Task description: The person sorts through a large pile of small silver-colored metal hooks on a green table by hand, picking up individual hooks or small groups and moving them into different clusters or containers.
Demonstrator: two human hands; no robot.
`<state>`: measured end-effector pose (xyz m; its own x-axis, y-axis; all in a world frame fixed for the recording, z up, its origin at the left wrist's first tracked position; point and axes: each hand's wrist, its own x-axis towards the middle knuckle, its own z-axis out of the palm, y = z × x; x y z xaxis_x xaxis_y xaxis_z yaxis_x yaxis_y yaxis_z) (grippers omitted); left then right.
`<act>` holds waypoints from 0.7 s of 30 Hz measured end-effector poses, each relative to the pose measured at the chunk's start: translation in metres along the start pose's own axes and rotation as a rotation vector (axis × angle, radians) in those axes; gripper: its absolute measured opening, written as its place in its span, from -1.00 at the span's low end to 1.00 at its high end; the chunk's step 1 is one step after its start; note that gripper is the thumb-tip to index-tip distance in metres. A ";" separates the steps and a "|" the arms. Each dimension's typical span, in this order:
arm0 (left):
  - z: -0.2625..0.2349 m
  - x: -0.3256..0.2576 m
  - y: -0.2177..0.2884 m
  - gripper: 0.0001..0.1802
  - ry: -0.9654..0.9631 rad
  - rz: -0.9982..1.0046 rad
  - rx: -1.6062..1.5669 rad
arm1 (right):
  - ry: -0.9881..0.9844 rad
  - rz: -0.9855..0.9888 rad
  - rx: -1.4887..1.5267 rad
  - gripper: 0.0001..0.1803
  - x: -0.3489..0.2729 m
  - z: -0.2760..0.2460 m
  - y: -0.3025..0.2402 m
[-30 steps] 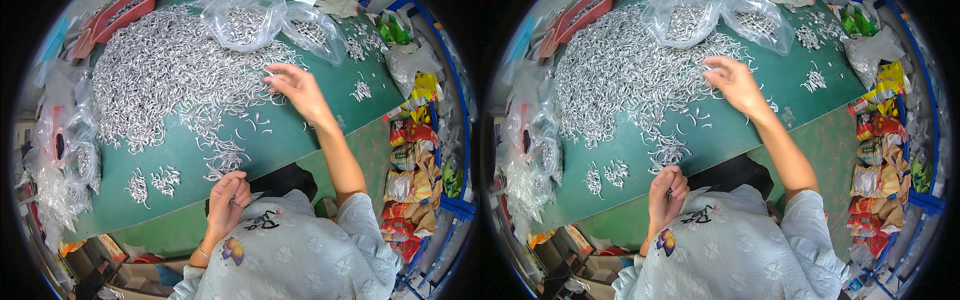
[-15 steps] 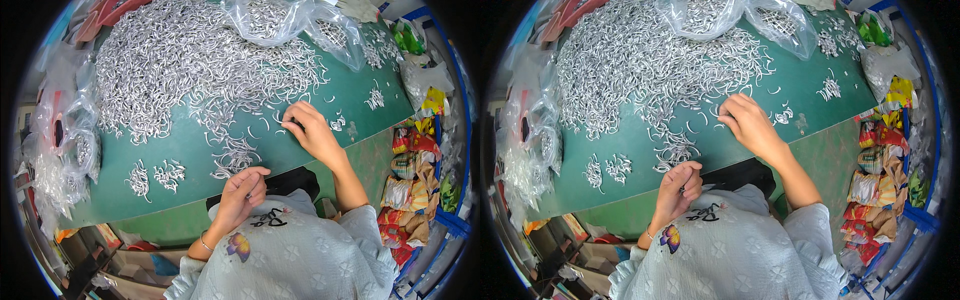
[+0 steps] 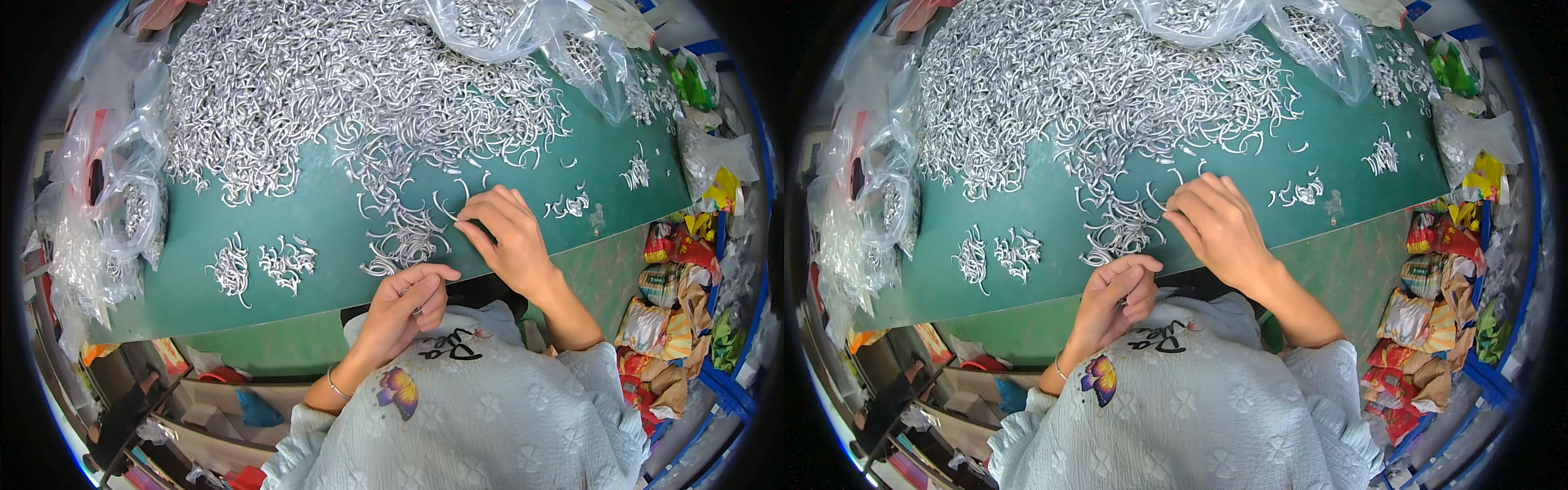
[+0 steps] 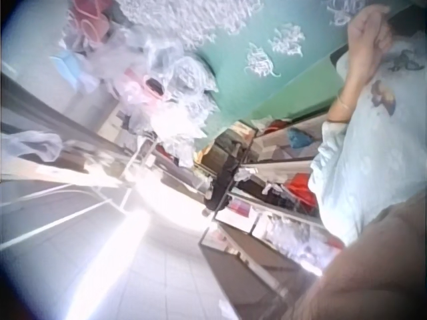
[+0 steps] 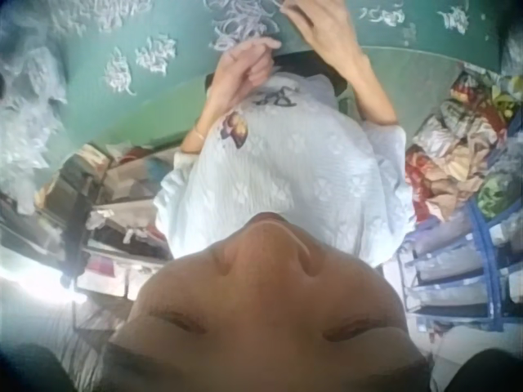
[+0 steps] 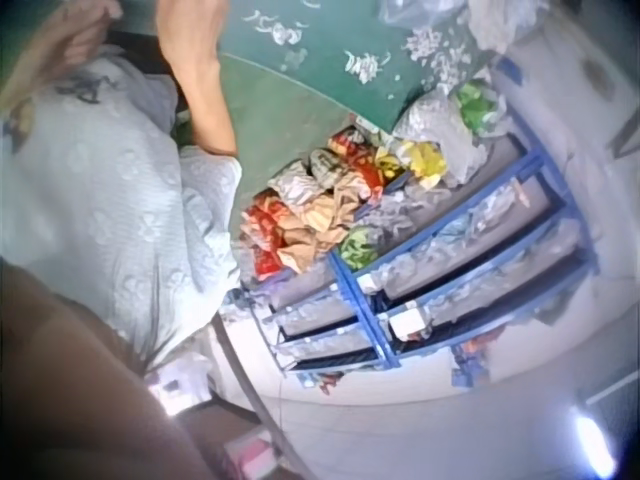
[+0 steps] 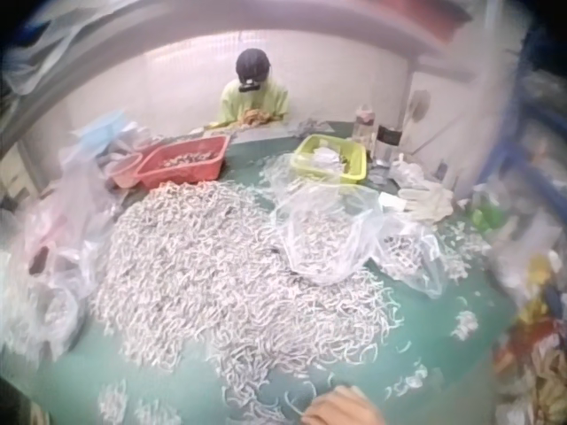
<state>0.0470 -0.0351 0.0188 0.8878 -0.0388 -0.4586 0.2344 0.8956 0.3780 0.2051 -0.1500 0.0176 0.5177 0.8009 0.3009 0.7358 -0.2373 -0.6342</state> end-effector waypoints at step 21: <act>-0.012 -0.006 -0.004 -0.51 -0.051 0.042 -0.010 | 0.030 0.031 -0.022 -0.84 0.005 -0.002 -0.003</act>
<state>0.0366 -0.0332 0.0105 0.9159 -0.0234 -0.4008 0.1928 0.9013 0.3880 0.2061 -0.1463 0.0221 0.5532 0.7761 0.3026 0.7283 -0.2742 -0.6280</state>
